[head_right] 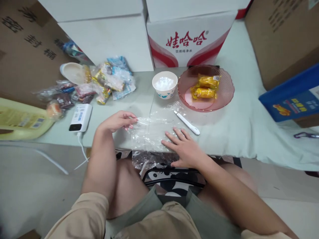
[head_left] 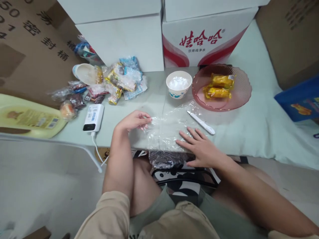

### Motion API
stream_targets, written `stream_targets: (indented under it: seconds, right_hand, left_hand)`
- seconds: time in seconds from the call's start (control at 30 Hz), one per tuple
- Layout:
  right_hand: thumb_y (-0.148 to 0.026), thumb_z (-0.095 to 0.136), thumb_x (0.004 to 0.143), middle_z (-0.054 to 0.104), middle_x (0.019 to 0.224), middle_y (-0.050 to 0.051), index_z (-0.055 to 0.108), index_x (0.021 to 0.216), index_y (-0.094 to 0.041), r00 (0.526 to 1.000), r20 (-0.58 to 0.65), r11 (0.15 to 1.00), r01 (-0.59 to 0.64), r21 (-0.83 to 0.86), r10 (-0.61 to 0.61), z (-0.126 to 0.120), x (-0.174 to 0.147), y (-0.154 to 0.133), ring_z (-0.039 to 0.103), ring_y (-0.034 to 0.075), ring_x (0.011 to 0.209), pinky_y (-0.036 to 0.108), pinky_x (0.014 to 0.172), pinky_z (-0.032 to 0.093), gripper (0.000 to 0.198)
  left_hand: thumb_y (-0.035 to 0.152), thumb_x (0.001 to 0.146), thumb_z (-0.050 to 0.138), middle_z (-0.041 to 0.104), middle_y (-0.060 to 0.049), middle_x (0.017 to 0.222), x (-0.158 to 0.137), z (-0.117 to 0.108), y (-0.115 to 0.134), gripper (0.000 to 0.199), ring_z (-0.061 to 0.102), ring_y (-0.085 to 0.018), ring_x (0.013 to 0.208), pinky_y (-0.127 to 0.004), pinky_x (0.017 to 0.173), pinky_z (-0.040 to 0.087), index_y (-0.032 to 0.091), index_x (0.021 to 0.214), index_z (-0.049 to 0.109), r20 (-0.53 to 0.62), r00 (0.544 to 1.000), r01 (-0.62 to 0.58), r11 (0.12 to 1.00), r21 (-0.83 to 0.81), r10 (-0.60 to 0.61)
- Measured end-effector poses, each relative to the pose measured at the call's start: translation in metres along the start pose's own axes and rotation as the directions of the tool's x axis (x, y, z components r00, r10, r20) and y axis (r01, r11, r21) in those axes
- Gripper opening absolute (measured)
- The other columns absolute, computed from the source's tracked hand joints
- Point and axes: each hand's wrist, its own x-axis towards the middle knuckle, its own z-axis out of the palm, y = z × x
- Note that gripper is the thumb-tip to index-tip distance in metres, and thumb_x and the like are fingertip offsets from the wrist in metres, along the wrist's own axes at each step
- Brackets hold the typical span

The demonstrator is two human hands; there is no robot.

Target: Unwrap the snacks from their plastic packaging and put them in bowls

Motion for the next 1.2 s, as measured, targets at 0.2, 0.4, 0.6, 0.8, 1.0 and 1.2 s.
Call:
stream_targets:
  seconds: [0.2, 0.4, 0.6, 0.8, 1.0, 1.2]
  right_hand:
    - [-0.046, 0.087, 0.063, 0.026, 0.167, 0.006, 0.041, 0.154, -0.033, 0.999, 0.022, 0.999, -0.029, -0.030, 0.030, 0.000, -0.001, -0.004, 0.014, 0.042, 0.154, 0.062, 0.123, 0.017, 0.102]
    - [-0.038, 0.084, 0.069, 0.017, 0.168, 0.014, 0.037, 0.156, -0.031, 0.997, 0.018, 0.997, -0.072, -0.017, 0.072, -0.001, 0.010, -0.007, 0.014, 0.042, 0.154, 0.062, 0.121, 0.019, 0.099]
    - [-0.032, 0.070, 0.084, 0.011, 0.169, 0.015, 0.046, 0.151, -0.027, 0.995, -0.093, 0.998, -0.018, 0.054, 0.023, -0.010, 0.010, -0.003, 0.015, 0.039, 0.155, 0.059, 0.118, 0.028, 0.071]
    - [-0.050, 0.068, 0.083, 0.040, 0.160, 0.011, 0.054, 0.144, -0.024, 0.963, -0.262, 0.997, 0.070, 0.031, -0.059, -0.018, -0.002, -0.009, 0.024, 0.036, 0.153, 0.062, 0.121, 0.022, 0.068]
    - [-0.026, 0.053, 0.090, 0.077, 0.098, 0.006, 0.067, 0.091, -0.024, 0.870, -0.446, 0.920, -0.022, 0.391, 0.210, -0.014, 0.008, -0.004, 0.073, 0.024, 0.096, 0.048, 0.098, 0.052, 0.014]
    - [-0.053, 0.065, 0.080, 0.066, 0.064, -0.001, 0.053, 0.080, -0.023, 0.653, -0.241, 0.360, -0.051, 0.931, 0.717, -0.026, 0.018, 0.007, 0.063, 0.015, 0.052, 0.026, 0.048, 0.049, 0.032]
  left_hand:
    - [0.048, 0.084, 0.063, 0.059, 0.002, 0.065, 0.009, 0.011, 0.012, 0.029, 0.054, -0.008, 0.051, -0.019, 0.049, 0.040, 0.020, 0.089, 0.064, -0.639, 0.740, -0.399, 0.902, -0.168, 0.208]
    - [0.048, 0.069, 0.079, 0.069, -0.008, 0.127, -0.072, 0.077, -0.006, 0.047, 0.056, -0.031, 0.130, -0.049, 0.113, 0.040, 0.026, 0.109, 0.070, 0.104, 0.780, -0.575, 0.641, 0.508, 0.617]
    - [0.014, 0.084, 0.052, 0.062, -0.007, 0.142, -0.072, 0.091, -0.026, 0.035, 0.051, -0.028, 0.138, -0.050, 0.116, 0.037, 0.025, 0.109, 0.073, 0.265, 0.790, -0.569, 0.500, 0.652, 0.553]
    - [0.030, 0.089, 0.046, 0.076, -0.006, 0.091, -0.050, 0.068, -0.025, 0.026, 0.071, -0.022, 0.089, -0.037, 0.087, 0.055, 0.021, 0.088, 0.071, -0.150, 0.872, -0.381, 0.838, 0.392, 0.466]
    - [0.046, 0.080, 0.066, 0.070, -0.014, 0.126, -0.056, 0.060, -0.027, 0.055, 0.064, -0.028, 0.121, -0.044, 0.107, 0.047, 0.019, 0.127, 0.060, -0.052, 0.881, -0.440, 0.856, 0.270, 0.469]
    - [0.031, 0.076, 0.066, 0.062, -0.013, 0.140, -0.064, 0.052, -0.032, 0.044, 0.049, -0.030, 0.140, -0.048, 0.119, 0.034, 0.020, 0.119, 0.067, 0.073, 0.859, -0.484, 0.758, 0.437, 0.506]
